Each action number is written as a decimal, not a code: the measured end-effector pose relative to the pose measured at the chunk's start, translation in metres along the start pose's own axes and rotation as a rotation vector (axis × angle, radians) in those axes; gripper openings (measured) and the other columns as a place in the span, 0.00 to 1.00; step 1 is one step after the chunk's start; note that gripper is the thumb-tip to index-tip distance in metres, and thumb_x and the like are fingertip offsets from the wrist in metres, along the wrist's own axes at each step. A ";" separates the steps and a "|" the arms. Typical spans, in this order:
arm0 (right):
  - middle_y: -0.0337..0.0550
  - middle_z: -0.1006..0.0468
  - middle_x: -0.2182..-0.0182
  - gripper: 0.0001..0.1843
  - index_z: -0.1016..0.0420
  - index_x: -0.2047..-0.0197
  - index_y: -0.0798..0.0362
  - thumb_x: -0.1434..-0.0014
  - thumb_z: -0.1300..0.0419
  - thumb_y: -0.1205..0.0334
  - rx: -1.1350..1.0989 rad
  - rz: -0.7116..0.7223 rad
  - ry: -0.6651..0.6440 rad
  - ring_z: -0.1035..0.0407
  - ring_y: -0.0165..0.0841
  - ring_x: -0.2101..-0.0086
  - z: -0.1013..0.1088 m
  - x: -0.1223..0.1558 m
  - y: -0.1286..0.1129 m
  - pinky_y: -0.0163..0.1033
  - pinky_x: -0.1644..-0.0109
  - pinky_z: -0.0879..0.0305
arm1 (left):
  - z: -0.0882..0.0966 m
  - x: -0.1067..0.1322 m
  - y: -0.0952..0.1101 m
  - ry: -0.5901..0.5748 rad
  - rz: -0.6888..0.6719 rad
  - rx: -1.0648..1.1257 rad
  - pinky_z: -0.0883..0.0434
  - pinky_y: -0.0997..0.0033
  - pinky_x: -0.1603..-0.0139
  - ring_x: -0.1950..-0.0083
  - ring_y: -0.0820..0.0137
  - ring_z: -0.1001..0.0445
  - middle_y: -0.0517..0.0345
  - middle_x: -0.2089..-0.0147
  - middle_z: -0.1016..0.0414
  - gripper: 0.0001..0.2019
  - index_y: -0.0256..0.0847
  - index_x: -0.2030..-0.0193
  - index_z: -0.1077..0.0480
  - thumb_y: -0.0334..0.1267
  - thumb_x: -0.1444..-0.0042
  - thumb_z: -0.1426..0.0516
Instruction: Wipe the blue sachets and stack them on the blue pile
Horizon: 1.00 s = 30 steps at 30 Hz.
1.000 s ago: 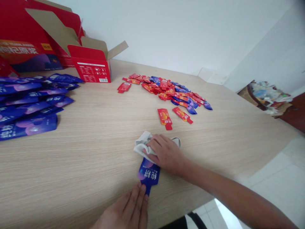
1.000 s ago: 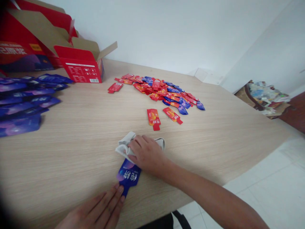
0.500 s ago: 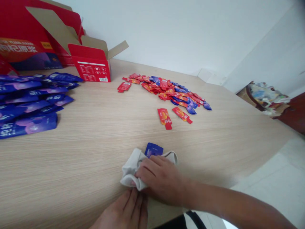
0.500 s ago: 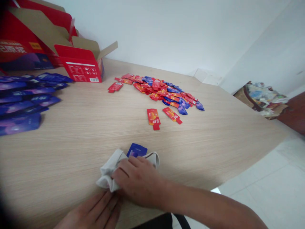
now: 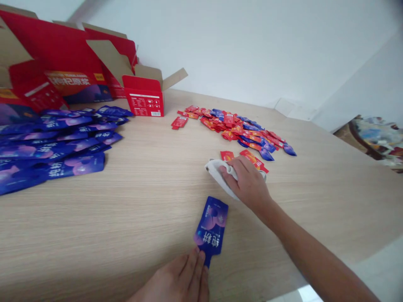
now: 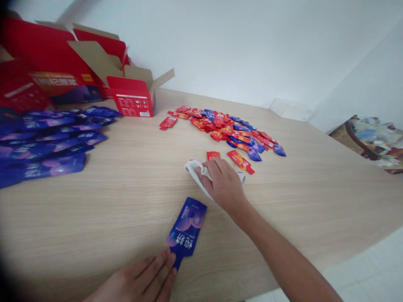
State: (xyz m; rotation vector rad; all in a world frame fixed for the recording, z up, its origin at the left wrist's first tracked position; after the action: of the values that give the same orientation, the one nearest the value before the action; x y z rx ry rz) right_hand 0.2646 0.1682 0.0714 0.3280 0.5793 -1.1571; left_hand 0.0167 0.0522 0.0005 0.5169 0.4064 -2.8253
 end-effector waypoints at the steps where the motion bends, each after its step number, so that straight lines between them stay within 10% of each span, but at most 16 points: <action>1: 0.49 0.24 0.59 0.13 0.28 0.53 0.53 0.25 0.47 0.53 -0.024 -0.028 0.036 0.29 0.41 0.56 0.003 -0.001 -0.001 0.45 0.49 0.33 | 0.003 -0.004 -0.004 -0.013 0.014 0.021 0.28 0.66 0.55 0.55 0.65 0.19 0.53 0.55 0.15 0.08 0.38 0.53 0.22 0.34 0.35 0.42; 8: 0.48 0.26 0.59 0.16 0.29 0.54 0.51 0.26 0.48 0.48 -0.120 -0.148 0.080 0.29 0.42 0.57 -0.013 0.010 0.016 0.45 0.52 0.34 | 0.012 -0.036 -0.031 -0.125 0.159 0.256 0.29 0.64 0.56 0.55 0.64 0.24 0.55 0.54 0.20 0.31 0.36 0.38 0.32 0.61 0.34 0.44; 13: 0.46 0.26 0.61 0.19 0.31 0.56 0.50 0.27 0.49 0.43 -0.174 -0.261 0.066 0.29 0.43 0.59 -0.022 0.021 0.038 0.46 0.54 0.34 | -0.005 -0.038 -0.032 -0.206 0.327 0.364 0.30 0.57 0.45 0.49 0.58 0.27 0.51 0.51 0.23 0.33 0.38 0.46 0.29 0.69 0.39 0.44; 24: 0.46 0.25 0.59 0.19 0.31 0.57 0.48 0.28 0.49 0.41 -0.261 -0.274 0.087 0.28 0.43 0.56 -0.014 0.028 0.036 0.46 0.52 0.34 | 0.029 -0.082 -0.051 -0.573 0.714 0.479 0.23 0.47 0.43 0.40 0.47 0.27 0.40 0.38 0.29 0.36 0.34 0.38 0.31 0.56 0.46 0.32; 30: 0.50 0.23 0.56 0.23 0.30 0.54 0.49 0.29 0.49 0.38 -0.288 -0.324 0.127 0.28 0.47 0.52 -0.009 0.026 0.048 0.51 0.47 0.34 | 0.011 -0.088 -0.049 -0.522 0.480 0.149 0.23 0.59 0.64 0.59 0.55 0.22 0.44 0.57 0.22 0.18 0.31 0.51 0.25 0.47 0.37 0.40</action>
State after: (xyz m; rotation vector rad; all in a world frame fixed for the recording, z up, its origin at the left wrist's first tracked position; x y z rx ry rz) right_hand 0.3141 0.1707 0.0467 0.0604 0.9243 -1.3479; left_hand 0.0794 0.1105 0.0546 -0.1032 -0.0322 -2.3979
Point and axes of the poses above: each hand's wrist, its own x-axis away from the middle knuckle, its own z-axis out of the back of the hand, y = z × x, the point moved 2 cm from there along -x, towards the middle knuckle
